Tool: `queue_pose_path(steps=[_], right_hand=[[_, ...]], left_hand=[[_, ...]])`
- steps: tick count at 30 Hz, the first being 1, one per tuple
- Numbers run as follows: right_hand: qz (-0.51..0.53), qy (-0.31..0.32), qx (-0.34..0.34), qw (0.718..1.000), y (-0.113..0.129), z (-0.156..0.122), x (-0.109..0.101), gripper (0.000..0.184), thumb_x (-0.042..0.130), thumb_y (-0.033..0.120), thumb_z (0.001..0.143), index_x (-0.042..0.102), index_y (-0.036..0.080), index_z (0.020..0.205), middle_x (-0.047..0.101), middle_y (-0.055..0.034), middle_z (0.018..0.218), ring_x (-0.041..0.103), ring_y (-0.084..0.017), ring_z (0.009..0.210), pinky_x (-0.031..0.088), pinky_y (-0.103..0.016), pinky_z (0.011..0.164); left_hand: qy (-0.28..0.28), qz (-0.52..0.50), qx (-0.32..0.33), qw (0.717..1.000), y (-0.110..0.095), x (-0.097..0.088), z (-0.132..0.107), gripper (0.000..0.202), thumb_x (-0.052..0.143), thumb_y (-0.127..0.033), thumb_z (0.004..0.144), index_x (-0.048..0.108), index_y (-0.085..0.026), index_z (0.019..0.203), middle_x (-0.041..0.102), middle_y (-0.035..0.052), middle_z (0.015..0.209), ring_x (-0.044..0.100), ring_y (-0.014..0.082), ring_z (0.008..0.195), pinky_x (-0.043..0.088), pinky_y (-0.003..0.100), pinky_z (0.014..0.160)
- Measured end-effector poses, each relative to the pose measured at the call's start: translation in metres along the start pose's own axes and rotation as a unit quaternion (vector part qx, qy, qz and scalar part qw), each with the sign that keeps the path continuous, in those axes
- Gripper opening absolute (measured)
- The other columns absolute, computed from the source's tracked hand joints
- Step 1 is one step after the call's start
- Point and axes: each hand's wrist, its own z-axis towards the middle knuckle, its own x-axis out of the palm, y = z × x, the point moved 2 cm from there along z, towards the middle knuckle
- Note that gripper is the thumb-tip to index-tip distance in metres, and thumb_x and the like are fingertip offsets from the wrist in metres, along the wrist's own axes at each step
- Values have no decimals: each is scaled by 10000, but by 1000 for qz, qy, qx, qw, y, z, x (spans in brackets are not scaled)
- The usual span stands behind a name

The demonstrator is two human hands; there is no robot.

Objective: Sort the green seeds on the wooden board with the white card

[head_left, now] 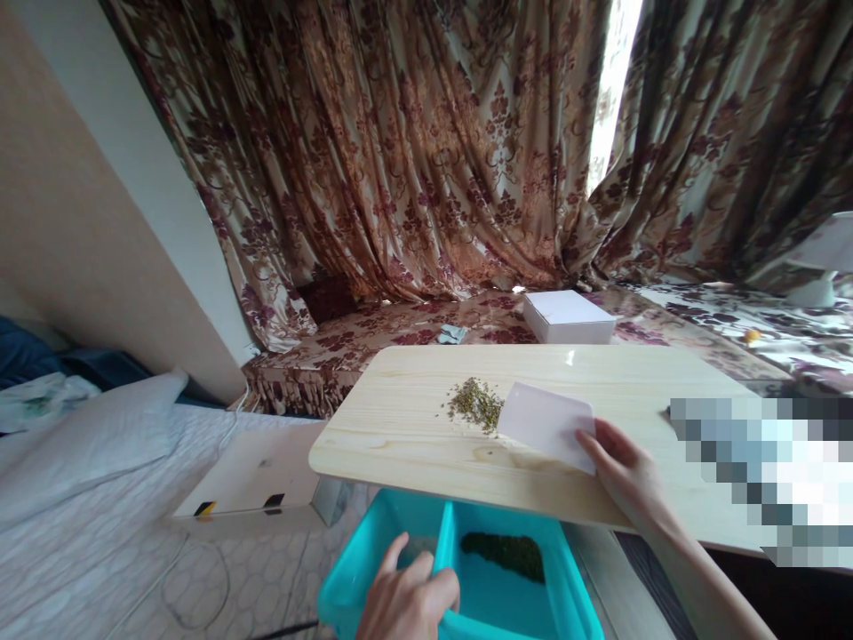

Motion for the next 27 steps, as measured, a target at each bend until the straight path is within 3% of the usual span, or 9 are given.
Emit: queue_pose_path(steps=[4,8,12,20,27], right_hand=[[-12,0,-13,1000,-2,0,1,267,685,405,648,691,205,824,756,-48,789,688,-213,704,553,-272,609],[-11,12,-18,1000,-2,-1,1,255,684,396,644,688,207,815,754,-47,770,693,-219,704,560,-275,611],[0,6,-17,1000,-2,-2,0,247,689,403,647,685,215,807,755,-50,769,705,-231,734,574,-283,635],[14,5,-24,1000,-2,-2,0,250,688,416,673,674,227,834,757,-48,816,705,-225,767,582,-294,688],[0,13,-24,1000,-7,1,2,246,666,424,666,653,230,816,742,-44,771,686,-209,688,568,-280,606]], left_hand=[[6,1,-2,1000,0,-2,-1,127,666,-289,667,551,-266,717,465,-67,645,573,172,594,381,483,1021],[9,17,-4,1000,3,4,-1,95,641,-204,705,569,-265,718,494,-61,642,584,164,593,382,464,1026],[17,27,-7,999,6,9,1,96,669,-226,733,582,-263,723,526,-56,653,599,168,606,387,460,1027],[35,46,-18,998,-2,-2,3,182,597,-85,695,579,-262,729,532,-59,656,609,159,633,381,449,1035],[42,46,-20,998,-2,-2,2,184,582,-80,691,573,-261,727,527,-57,663,595,150,617,369,442,1044]])
